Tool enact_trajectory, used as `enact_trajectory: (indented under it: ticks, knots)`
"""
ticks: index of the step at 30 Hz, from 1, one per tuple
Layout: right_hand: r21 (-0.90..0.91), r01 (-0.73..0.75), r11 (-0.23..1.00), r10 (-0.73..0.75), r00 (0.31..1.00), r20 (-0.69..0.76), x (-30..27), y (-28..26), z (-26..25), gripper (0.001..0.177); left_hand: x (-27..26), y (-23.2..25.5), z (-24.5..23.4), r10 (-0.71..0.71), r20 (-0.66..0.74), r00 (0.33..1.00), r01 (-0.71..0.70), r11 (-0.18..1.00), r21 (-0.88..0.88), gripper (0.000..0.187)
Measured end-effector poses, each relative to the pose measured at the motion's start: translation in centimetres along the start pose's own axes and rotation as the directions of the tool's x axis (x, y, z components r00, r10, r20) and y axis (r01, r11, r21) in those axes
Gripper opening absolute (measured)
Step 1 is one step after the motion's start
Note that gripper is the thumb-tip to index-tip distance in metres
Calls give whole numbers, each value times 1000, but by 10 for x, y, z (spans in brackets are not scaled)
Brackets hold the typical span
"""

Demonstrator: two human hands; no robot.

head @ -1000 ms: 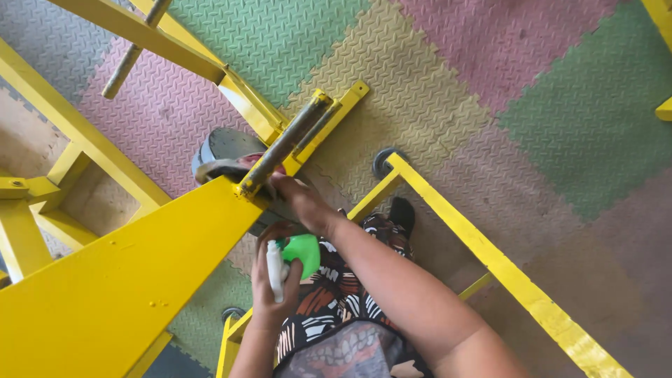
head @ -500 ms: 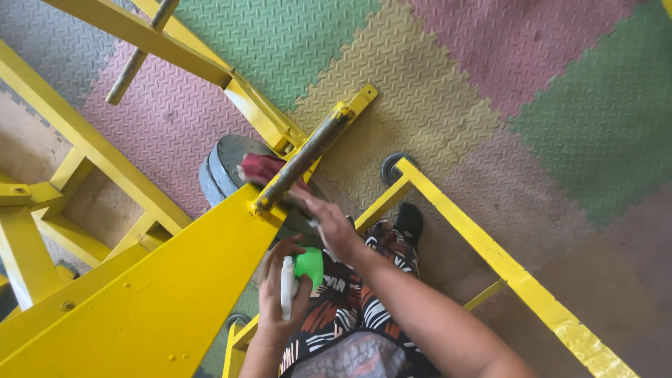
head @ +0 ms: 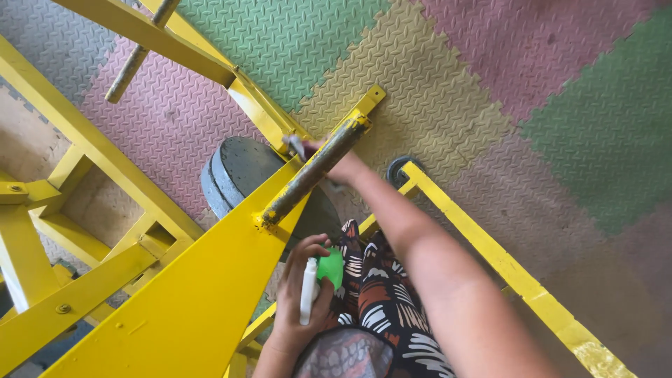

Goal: Wiping down gym equipment with a spray bottle and cloth.

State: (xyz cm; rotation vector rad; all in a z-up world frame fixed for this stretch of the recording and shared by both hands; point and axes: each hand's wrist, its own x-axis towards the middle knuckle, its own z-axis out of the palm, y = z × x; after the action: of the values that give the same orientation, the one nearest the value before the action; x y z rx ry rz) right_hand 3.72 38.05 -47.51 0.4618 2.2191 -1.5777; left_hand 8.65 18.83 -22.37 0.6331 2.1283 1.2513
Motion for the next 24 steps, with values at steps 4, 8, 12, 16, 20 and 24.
enact_trajectory:
  ticks: [4, 8, 12, 16, 20, 24]
  knots:
    - [-365, 45, 930, -206, 885, -417, 7, 12, -24, 41, 1, -5, -2, 2, 17, 1000, -2, 1000, 11, 44]
    - [-607, 49, 793, -317, 885, -342, 19, 47, 10, 30, -3, -11, -2, -34, 15, 999, 34, 999, 16, 42]
    - [-342, 232, 911, -330, 906, -265, 23, 50, 75, 24, -11, -7, -1, -19, 26, 999, 19, 1000, 6, 41]
    - [607, 63, 792, 66, 980, -188, 36, 69, 125, 30, -8, -3, 5, -33, 20, 999, 34, 999, -26, 41]
    - [855, 15, 519, 179, 976, -125, -21, 23, 95, 26, -13, 7, 8, -21, -8, 1000, 22, 996, 89, 42]
    - [887, 151, 437, 10, 985, -173, -95, -40, 71, 29, -20, 22, 8, 1, -34, 999, 2, 996, 94, 49]
